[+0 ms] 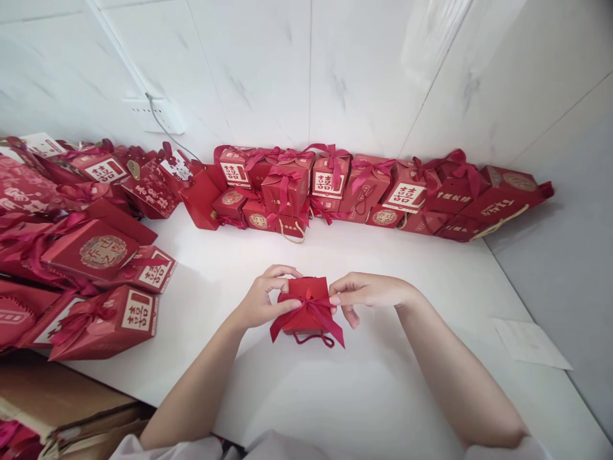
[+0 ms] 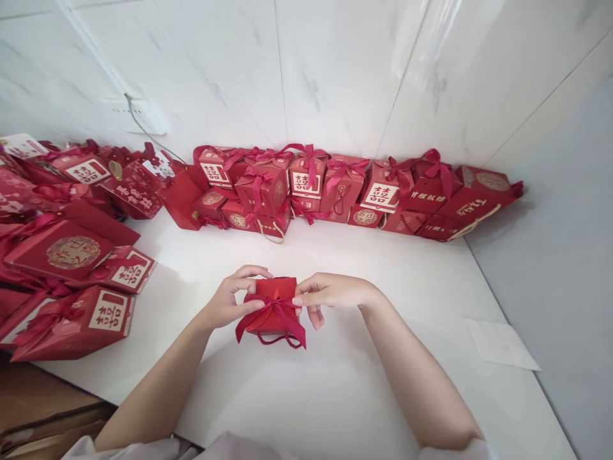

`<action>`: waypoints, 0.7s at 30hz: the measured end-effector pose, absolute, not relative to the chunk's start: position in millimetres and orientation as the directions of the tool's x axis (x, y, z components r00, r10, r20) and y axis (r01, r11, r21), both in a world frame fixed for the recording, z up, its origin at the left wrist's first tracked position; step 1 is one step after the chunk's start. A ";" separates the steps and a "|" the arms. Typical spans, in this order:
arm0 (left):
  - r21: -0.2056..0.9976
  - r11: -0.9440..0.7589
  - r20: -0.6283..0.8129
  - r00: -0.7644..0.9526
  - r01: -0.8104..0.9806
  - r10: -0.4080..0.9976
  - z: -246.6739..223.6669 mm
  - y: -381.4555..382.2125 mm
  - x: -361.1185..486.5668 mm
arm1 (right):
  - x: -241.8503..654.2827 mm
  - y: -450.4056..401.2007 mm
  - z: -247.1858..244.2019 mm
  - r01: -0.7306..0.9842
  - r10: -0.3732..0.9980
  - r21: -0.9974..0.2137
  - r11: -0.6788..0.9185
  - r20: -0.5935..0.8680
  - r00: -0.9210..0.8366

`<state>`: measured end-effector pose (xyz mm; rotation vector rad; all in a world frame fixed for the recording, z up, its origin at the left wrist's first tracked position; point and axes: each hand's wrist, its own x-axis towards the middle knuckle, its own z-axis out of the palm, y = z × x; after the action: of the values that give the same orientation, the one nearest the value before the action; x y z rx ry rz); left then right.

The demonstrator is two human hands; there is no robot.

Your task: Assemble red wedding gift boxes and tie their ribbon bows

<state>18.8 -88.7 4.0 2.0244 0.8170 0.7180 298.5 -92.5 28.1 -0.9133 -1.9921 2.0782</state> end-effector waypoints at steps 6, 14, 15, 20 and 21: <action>0.858 -0.427 0.110 0.709 0.287 0.696 7.0 -89.2 18.2 | 298.3 -93.3 27.3 0.294 0.500 -0.947 -0.128 -0.318 -0.806; 0.859 -0.419 0.079 0.733 0.294 0.676 10.4 -88.7 16.4 | 296.2 -92.5 26.9 0.282 0.518 -0.948 -0.150 -0.318 -0.794; 0.859 -0.418 0.075 0.737 0.294 0.672 10.9 -88.6 16.0 | 295.9 -92.3 27.0 0.278 0.518 -0.949 -0.150 -0.315 -0.796; 0.861 -0.421 0.066 0.759 0.284 0.647 13.1 -87.4 13.6 | 295.8 -92.4 28.0 0.279 0.514 -0.949 -0.146 -0.314 -0.798; 0.863 -0.421 0.067 0.763 0.280 0.643 13.6 -87.2 13.4 | 295.9 -92.5 28.1 0.285 0.516 -0.948 -0.142 -0.317 -0.796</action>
<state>13.4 -87.2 13.6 2.0186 0.6934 0.4879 295.9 -92.5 28.1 -0.9205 -1.9386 2.0594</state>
